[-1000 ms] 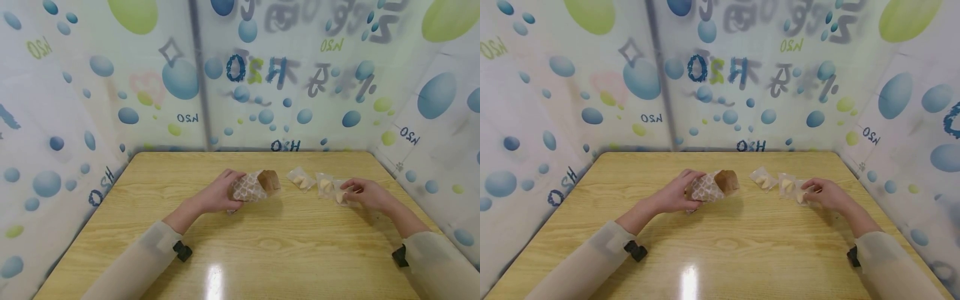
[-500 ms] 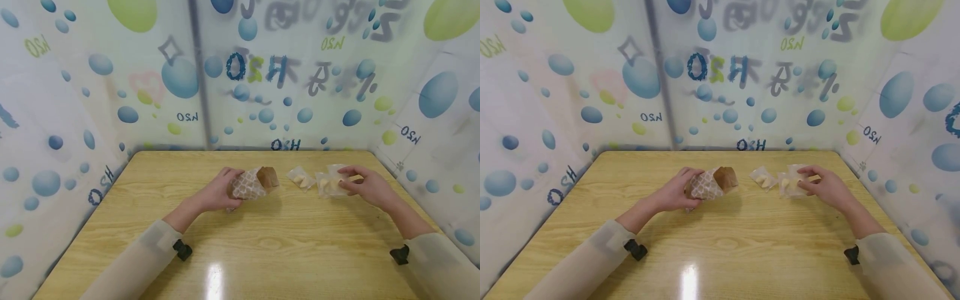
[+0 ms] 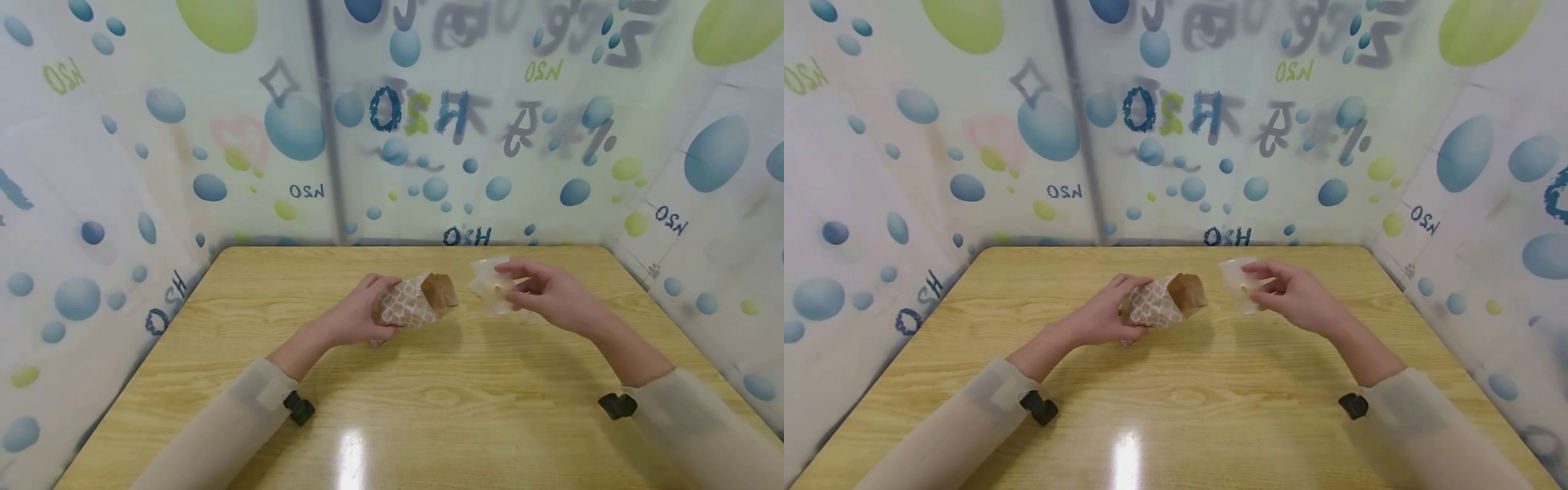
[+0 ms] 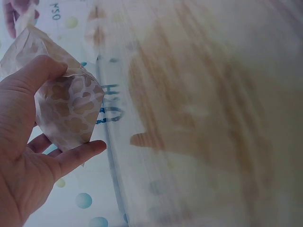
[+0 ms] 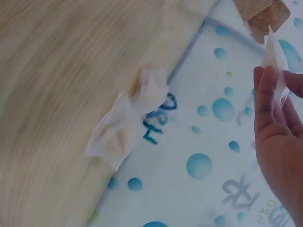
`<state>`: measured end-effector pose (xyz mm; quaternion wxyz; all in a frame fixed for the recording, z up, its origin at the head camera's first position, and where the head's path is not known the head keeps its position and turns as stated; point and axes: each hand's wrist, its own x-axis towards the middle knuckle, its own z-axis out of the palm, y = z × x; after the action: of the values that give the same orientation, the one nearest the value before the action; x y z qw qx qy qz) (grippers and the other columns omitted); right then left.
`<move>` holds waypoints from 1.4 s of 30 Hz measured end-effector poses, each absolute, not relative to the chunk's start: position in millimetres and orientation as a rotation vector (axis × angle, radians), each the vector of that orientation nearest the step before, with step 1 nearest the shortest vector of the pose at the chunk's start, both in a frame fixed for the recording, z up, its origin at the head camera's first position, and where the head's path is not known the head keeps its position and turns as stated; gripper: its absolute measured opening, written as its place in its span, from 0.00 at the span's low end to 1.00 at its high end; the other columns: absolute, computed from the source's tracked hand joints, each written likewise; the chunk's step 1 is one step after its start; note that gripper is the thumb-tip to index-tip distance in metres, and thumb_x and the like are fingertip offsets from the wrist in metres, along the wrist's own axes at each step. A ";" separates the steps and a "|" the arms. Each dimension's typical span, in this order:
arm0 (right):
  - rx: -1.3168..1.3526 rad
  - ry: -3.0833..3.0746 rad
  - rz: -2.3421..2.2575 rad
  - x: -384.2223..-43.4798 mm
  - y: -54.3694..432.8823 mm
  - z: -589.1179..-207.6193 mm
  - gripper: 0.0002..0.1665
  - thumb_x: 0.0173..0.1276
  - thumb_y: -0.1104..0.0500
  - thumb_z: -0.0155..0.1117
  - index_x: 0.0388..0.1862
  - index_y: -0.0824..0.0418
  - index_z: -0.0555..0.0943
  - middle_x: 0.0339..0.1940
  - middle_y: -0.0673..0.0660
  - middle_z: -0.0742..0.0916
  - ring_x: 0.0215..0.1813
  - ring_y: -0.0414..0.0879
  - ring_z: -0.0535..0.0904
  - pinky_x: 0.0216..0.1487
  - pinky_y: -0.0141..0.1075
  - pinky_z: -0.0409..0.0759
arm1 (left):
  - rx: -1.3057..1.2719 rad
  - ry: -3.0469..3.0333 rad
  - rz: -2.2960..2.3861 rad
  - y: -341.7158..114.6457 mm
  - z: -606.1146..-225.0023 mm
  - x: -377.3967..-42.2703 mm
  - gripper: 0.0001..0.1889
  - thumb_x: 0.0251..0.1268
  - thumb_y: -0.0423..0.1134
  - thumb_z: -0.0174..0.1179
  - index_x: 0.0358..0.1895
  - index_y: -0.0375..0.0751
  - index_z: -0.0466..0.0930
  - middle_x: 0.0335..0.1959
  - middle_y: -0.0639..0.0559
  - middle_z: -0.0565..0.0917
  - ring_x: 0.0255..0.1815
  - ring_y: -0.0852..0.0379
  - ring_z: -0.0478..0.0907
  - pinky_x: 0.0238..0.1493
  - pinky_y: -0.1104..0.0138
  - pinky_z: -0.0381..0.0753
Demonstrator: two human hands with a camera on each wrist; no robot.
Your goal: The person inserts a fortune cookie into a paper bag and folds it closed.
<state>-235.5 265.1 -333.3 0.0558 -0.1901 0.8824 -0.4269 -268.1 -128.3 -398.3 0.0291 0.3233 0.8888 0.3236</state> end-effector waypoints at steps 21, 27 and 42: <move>-0.675 2.587 -1.188 -248.8 211.1 -329.4 0.27 0.81 0.51 0.70 0.75 0.55 0.82 0.55 0.59 0.89 0.37 0.48 0.80 0.39 0.38 0.84 | 1.080 2.743 0.953 -124.4 -399.4 -264.6 0.50 0.62 0.36 0.80 0.85 0.42 0.62 0.75 0.38 0.69 0.72 0.43 0.73 0.74 0.46 0.79; -0.668 2.610 -1.204 -252.4 208.7 -330.5 0.27 0.81 0.54 0.70 0.75 0.57 0.82 0.62 0.64 0.86 0.40 0.51 0.82 0.40 0.38 0.84 | 1.099 2.740 0.961 -122.3 -398.3 -263.9 0.50 0.62 0.37 0.80 0.85 0.41 0.62 0.75 0.38 0.69 0.73 0.42 0.73 0.75 0.45 0.78; -0.820 2.767 -1.156 -247.2 200.7 -342.2 0.27 0.79 0.54 0.73 0.74 0.54 0.83 0.61 0.63 0.86 0.40 0.45 0.83 0.38 0.38 0.84 | 1.039 2.704 1.051 -121.2 -395.2 -264.2 0.49 0.63 0.37 0.79 0.86 0.42 0.62 0.74 0.37 0.69 0.71 0.43 0.73 0.75 0.45 0.77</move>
<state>-247.2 200.7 -342.2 0.0161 -0.2638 0.8899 -0.3717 -264.2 -121.2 -395.2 0.0299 0.3369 0.8771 0.3409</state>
